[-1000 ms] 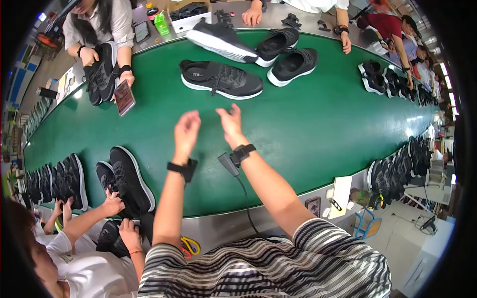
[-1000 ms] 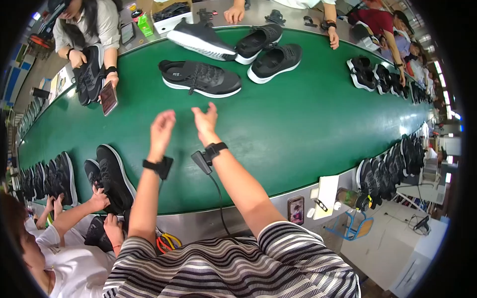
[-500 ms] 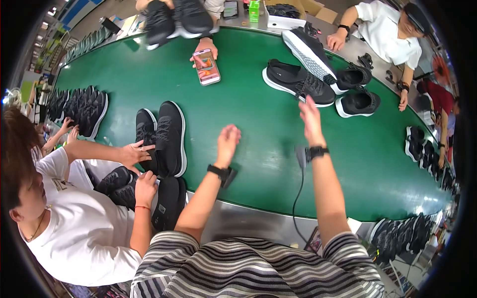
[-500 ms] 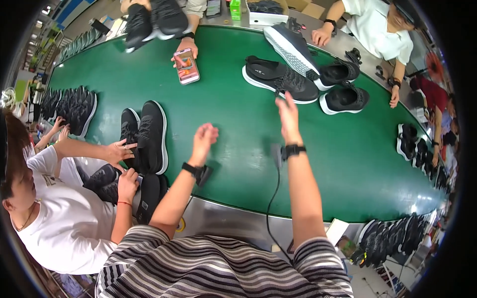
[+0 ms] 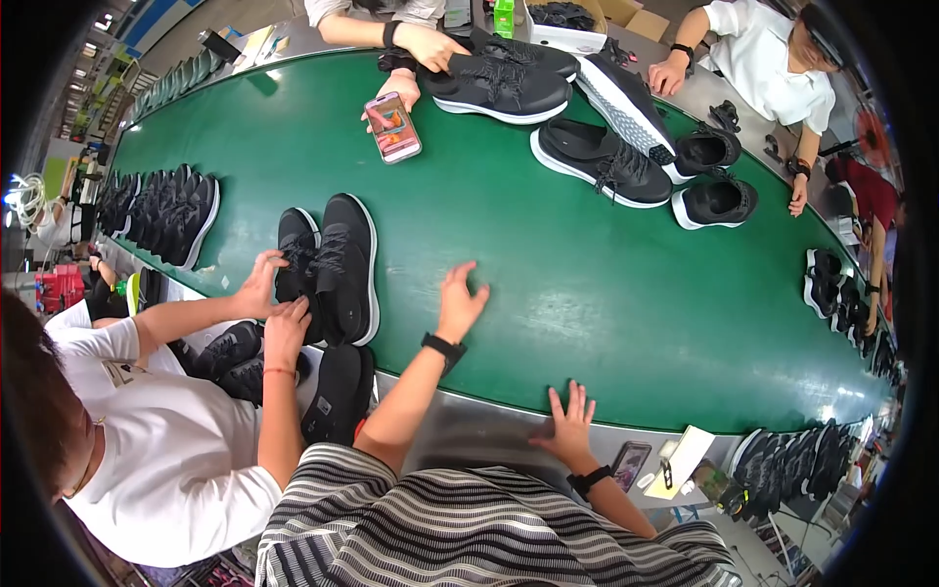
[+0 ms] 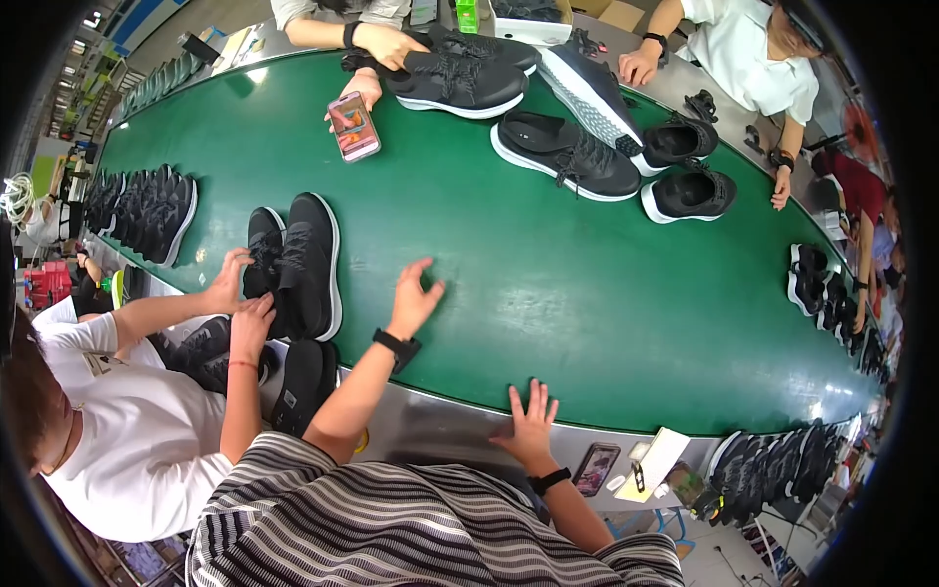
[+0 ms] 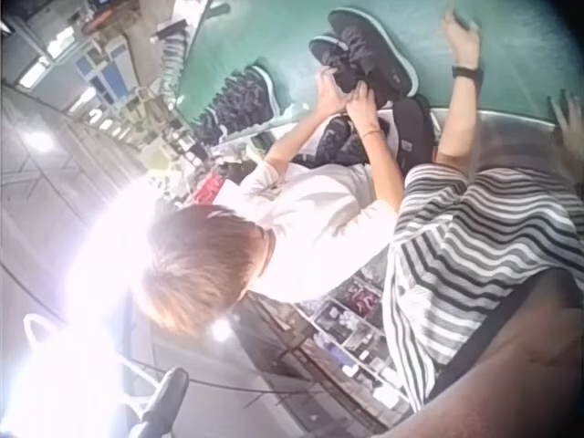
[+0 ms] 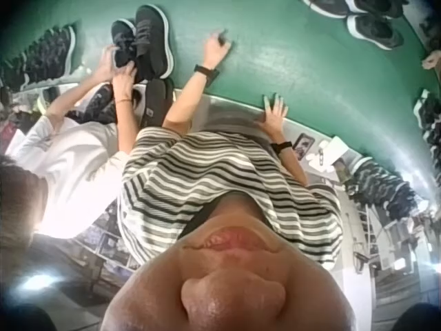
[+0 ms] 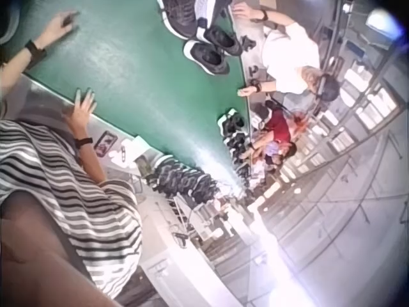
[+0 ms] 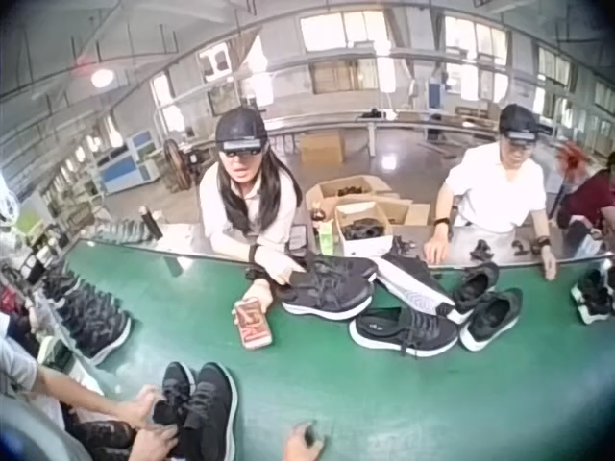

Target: Inspecting and organizing black sneakers on a factory conveyor belt.

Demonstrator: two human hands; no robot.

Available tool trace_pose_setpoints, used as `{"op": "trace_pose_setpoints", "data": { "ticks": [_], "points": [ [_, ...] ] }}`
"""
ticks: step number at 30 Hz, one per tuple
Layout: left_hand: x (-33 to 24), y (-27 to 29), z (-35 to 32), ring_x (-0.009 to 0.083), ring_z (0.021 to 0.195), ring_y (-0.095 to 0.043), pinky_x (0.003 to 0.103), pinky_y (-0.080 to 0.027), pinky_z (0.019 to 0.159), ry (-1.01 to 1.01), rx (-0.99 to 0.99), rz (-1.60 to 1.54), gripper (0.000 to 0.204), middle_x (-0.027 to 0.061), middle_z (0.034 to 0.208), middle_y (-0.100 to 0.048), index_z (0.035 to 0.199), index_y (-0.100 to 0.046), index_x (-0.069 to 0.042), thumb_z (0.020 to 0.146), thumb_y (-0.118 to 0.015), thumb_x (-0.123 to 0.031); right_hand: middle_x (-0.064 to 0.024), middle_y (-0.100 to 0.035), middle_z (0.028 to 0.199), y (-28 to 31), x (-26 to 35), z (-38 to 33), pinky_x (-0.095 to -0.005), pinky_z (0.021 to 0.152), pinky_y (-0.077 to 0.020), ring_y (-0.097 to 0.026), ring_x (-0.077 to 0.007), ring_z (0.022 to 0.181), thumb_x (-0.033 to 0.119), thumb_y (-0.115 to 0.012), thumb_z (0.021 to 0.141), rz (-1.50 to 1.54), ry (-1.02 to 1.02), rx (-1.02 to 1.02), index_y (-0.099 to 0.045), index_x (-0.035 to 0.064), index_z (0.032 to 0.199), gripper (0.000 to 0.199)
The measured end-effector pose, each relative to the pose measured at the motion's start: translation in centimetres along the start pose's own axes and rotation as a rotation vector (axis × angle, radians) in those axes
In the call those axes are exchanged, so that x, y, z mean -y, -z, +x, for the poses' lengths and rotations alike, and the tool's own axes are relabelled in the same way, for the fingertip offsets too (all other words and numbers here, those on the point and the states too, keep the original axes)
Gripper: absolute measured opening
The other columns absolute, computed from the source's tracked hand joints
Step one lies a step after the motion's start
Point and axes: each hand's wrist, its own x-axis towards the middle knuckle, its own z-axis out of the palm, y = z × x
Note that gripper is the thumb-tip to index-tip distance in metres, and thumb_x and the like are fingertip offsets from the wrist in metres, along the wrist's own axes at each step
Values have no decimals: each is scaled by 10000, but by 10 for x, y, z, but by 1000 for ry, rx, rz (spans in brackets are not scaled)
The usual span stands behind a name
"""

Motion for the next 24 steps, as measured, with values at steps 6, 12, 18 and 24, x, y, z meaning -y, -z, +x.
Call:
{"op": "trace_pose_setpoints", "data": {
  "ticks": [6, 12, 18, 24],
  "points": [
    [-10, 9, -75, 459, 1345, -188, 538, -227, 1078, 17, 257, 275, 773, 274, 1453, -223, 1393, -370, -140, 722, -736, -253, -253, -20, 1516, -14, -4, -14, -646, 1052, -127, -58, -443, 1394, 451, -879, 428, -106, -133, 146, -191, 184, 1472, 1279],
    [-13, 30, -94, 525, 1353, -60, 665, -177, 1028, 115, 479, 610, 1092, 316, 1480, -27, 1469, -181, -209, 601, -822, -378, -309, -6, 1493, -25, -10, -14, -657, 1038, -148, -41, -500, 1374, 455, -887, 407, -107, -116, 130, -172, 187, 1478, 1315],
    [-6, 45, -86, 558, 1347, -44, 703, -221, 992, 212, 662, 759, 1287, 327, 1482, 78, 1488, -66, -271, 500, -873, -441, -331, 129, 1473, -28, -8, -11, -649, 1045, -90, 92, -521, 1361, 469, -893, 384, -32, -139, 196, -102, 152, 1486, 1393],
    [0, 33, -95, 557, 1347, -42, 645, -276, 1012, 191, 644, 873, 1347, 329, 1480, 91, 1485, 21, -282, 496, -882, -429, -338, 196, 1454, -25, -2, -7, -613, 1068, -64, 137, -517, 1356, 486, -889, 396, -32, -196, 255, -40, 149, 1491, 1426]
  ]
}}
